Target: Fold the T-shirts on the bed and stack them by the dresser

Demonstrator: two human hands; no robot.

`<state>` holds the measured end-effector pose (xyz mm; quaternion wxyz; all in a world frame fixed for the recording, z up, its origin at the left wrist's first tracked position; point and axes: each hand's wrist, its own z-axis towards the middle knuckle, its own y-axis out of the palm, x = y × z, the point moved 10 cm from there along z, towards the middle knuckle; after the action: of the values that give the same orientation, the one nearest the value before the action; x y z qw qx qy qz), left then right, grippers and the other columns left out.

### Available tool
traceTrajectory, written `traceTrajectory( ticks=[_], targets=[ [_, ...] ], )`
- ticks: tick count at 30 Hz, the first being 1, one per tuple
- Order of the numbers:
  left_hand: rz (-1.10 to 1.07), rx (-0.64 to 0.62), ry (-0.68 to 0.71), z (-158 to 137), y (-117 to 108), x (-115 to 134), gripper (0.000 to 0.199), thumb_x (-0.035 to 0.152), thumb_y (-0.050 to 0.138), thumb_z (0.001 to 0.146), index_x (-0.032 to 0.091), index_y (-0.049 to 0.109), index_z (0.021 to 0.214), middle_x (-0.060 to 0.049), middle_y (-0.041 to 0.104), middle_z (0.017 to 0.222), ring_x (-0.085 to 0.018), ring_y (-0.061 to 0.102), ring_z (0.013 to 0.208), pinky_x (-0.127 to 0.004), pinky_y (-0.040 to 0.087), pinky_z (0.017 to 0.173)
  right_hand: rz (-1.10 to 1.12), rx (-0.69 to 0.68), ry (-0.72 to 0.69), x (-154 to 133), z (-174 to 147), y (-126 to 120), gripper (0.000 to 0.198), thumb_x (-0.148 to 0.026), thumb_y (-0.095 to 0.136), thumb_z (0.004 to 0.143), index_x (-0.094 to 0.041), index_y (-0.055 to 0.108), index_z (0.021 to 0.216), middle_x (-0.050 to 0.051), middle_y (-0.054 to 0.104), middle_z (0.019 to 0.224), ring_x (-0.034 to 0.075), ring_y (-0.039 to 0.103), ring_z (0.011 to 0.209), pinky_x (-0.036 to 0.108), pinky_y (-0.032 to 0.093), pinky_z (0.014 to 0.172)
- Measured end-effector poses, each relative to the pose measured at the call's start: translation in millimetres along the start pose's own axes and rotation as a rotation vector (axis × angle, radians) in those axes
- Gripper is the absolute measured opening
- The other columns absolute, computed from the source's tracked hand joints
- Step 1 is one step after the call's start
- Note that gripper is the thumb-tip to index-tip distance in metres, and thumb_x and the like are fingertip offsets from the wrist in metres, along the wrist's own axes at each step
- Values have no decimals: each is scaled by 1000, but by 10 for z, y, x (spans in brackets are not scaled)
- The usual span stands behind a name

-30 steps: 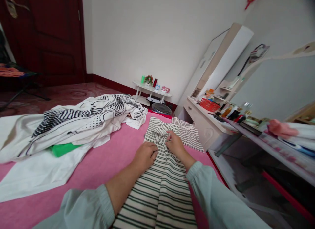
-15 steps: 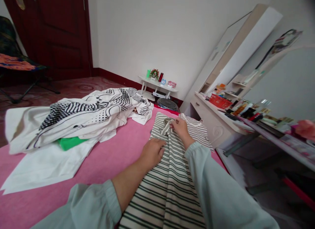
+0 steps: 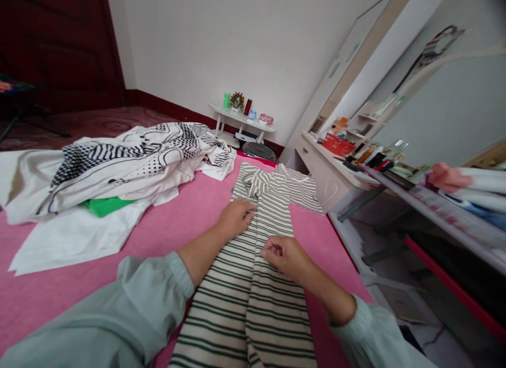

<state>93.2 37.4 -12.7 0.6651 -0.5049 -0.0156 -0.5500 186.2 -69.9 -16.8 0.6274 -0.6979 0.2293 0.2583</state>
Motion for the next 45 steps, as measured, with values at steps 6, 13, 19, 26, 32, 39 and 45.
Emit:
traceTrajectory(
  ticks=[6, 13, 19, 26, 32, 39, 45],
  targets=[
    [-58, -61, -60, -65, 8, 31, 25, 29, 50, 86, 21, 71, 97, -2, 71, 81, -16, 62, 75, -24, 44, 68, -116, 30, 21, -161, -205, 206, 24, -37, 62, 78, -17, 60, 64, -5, 49, 54, 9, 43, 53, 21, 26, 50],
    [-67, -195, -159, -139, 141, 144, 32, 41, 56, 81, 27, 69, 106, 3, 69, 68, -14, 60, 64, -22, 38, 59, -52, -144, -8, -406, -516, 313, 15, -28, 61, 77, -18, 64, 67, -5, 57, 57, 9, 48, 56, 20, 25, 49],
    [-105, -273, -183, -160, 283, 211, 31, 41, 63, 74, 29, 71, 102, 5, 67, 68, -13, 58, 64, -21, 37, 58, -103, -265, -131, -595, -804, 379, 22, -24, 67, 73, -26, 70, 94, -7, 64, 66, 8, 52, 59, 18, 30, 55],
    [-180, -216, -150, -176, 284, 220, 26, 27, 61, 72, 26, 74, 94, 4, 64, 69, -11, 54, 59, -21, 37, 56, -112, -274, -203, -754, -813, 402, 24, -8, 57, 68, -24, 71, 79, -5, 67, 70, 10, 55, 63, 19, 34, 59],
    [-233, -123, -147, -134, 185, 187, 27, 17, 55, 68, 20, 75, 86, 3, 64, 67, -10, 52, 56, -21, 37, 54, -2, -248, -199, -909, -799, 322, 24, -10, 57, 70, -24, 70, 85, -6, 62, 65, 9, 54, 57, 17, 34, 55],
    [-190, -73, -205, -112, 133, 41, 27, 24, 54, 76, 20, 72, 96, 1, 67, 69, -12, 57, 60, -23, 43, 59, -26, 8, -123, -544, -267, 251, 6, -26, 63, 77, -21, 67, 76, -5, 59, 62, 9, 51, 57, 20, 30, 54],
    [-243, 52, -386, -44, 30, -327, 37, 15, 55, 75, 16, 64, 111, -2, 68, 84, -13, 61, 66, -24, 50, 64, -220, 227, -160, -412, -99, 279, 2, -21, 61, 78, -21, 62, 75, -3, 61, 72, 11, 52, 65, 24, 28, 61]
  ],
)
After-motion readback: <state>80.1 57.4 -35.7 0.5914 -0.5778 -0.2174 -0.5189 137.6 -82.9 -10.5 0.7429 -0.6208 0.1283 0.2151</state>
